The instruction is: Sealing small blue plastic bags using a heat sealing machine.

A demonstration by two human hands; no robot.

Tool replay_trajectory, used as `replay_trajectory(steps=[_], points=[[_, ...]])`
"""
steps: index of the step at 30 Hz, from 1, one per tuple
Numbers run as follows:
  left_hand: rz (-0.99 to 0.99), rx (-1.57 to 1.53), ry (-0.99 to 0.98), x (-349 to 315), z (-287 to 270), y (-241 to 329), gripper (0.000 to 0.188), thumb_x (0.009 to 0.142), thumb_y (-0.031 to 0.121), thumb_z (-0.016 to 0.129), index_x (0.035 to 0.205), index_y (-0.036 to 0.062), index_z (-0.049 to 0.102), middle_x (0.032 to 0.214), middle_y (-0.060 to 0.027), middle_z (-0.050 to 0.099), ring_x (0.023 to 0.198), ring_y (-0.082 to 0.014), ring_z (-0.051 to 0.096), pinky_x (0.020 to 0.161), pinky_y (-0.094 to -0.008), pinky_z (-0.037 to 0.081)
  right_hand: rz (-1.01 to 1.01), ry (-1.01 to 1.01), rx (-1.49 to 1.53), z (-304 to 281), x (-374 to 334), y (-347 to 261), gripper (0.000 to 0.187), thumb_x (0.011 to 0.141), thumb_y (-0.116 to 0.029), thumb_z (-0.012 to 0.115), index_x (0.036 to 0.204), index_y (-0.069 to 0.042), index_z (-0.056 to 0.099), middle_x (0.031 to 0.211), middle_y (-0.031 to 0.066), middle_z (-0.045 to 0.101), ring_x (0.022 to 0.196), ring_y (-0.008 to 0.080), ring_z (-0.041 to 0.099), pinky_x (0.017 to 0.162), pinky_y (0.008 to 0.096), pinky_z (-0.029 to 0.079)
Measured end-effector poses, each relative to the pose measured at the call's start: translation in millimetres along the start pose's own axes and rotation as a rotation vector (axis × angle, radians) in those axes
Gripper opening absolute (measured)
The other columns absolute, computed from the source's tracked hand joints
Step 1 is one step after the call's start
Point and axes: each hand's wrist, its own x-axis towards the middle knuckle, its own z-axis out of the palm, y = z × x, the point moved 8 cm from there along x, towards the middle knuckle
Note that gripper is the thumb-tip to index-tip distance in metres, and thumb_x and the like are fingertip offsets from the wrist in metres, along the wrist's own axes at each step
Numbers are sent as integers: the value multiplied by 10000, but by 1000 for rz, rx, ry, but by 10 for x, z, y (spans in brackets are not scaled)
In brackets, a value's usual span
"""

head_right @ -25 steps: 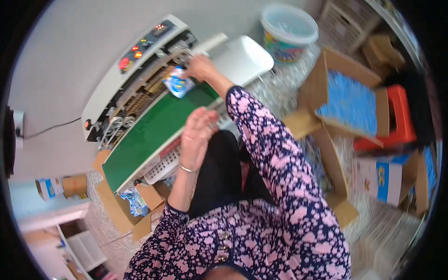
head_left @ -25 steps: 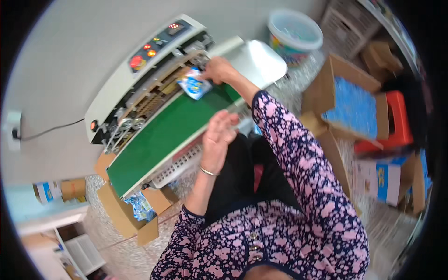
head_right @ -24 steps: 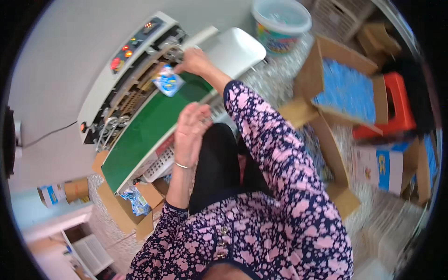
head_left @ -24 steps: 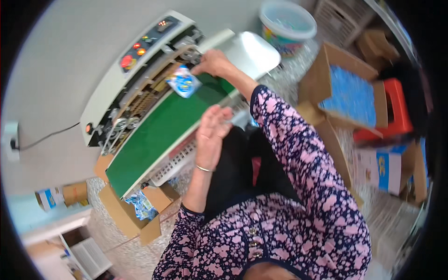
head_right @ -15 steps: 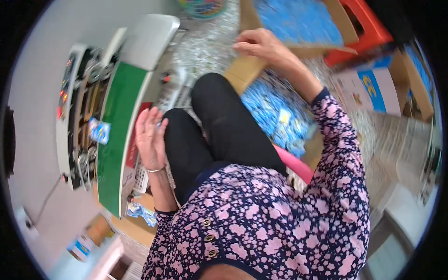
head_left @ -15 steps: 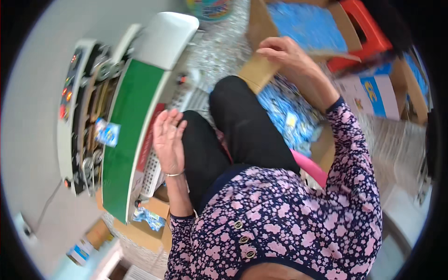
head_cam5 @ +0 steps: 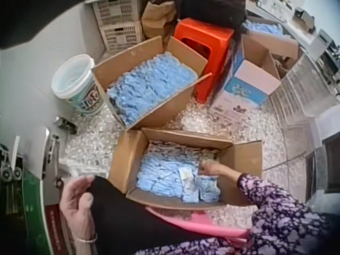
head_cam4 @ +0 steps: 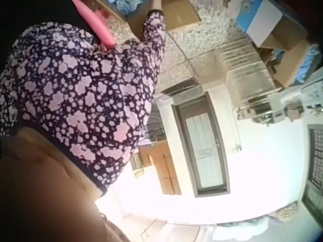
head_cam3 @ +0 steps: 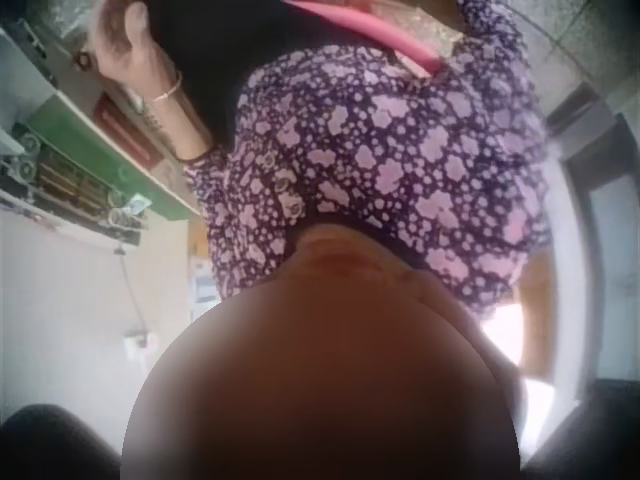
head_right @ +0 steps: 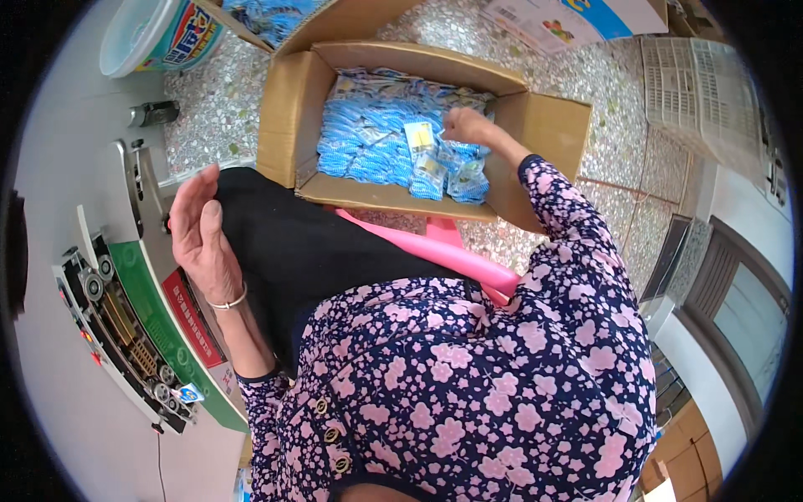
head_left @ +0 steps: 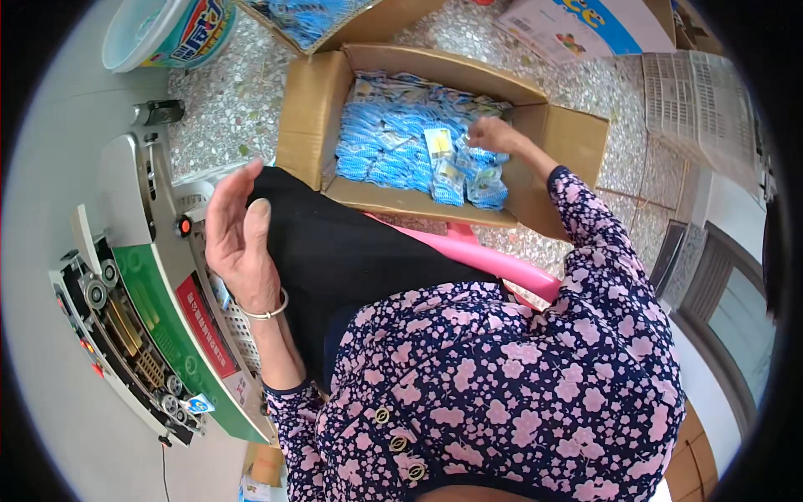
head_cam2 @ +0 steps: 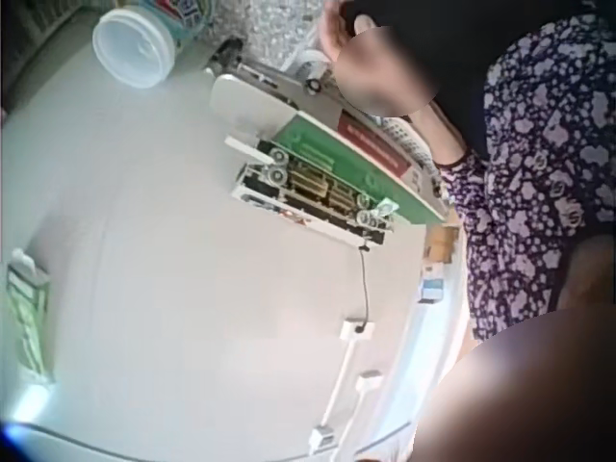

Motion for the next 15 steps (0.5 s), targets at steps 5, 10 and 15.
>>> replay_trajectory(steps=[5, 10, 15], points=[[-2, 160, -53, 15, 171, -82, 322, 845, 4, 593, 1161, -40, 546, 1135, -144, 598, 1095, -209, 543, 983, -323, 377, 14, 119, 105, 608, -21, 7, 404, 801, -381, 630, 742, 15, 578, 727, 201, 595, 666, 347, 566, 642, 433, 449], [-37, 174, -32, 60, 275, -127, 322, 848, -2, 586, 1164, -43, 543, 1128, -147, 601, 1088, -212, 549, 980, -323, 382, 276, 230, 101, 877, 287, 156, 727, 732, -631, 613, 907, 74, 612, 950, 266, 579, 891, 368, 583, 751, 437, 486], [-64, 184, -9, 63, 228, -132, 316, 852, -7, 578, 1164, -44, 543, 1125, -159, 603, 1086, -221, 555, 981, -329, 385, 408, 192, 54, 1008, 415, -74, 854, 692, -636, 653, 1088, 108, 516, 1036, 271, 551, 938, 376, 592, 754, 428, 511]])
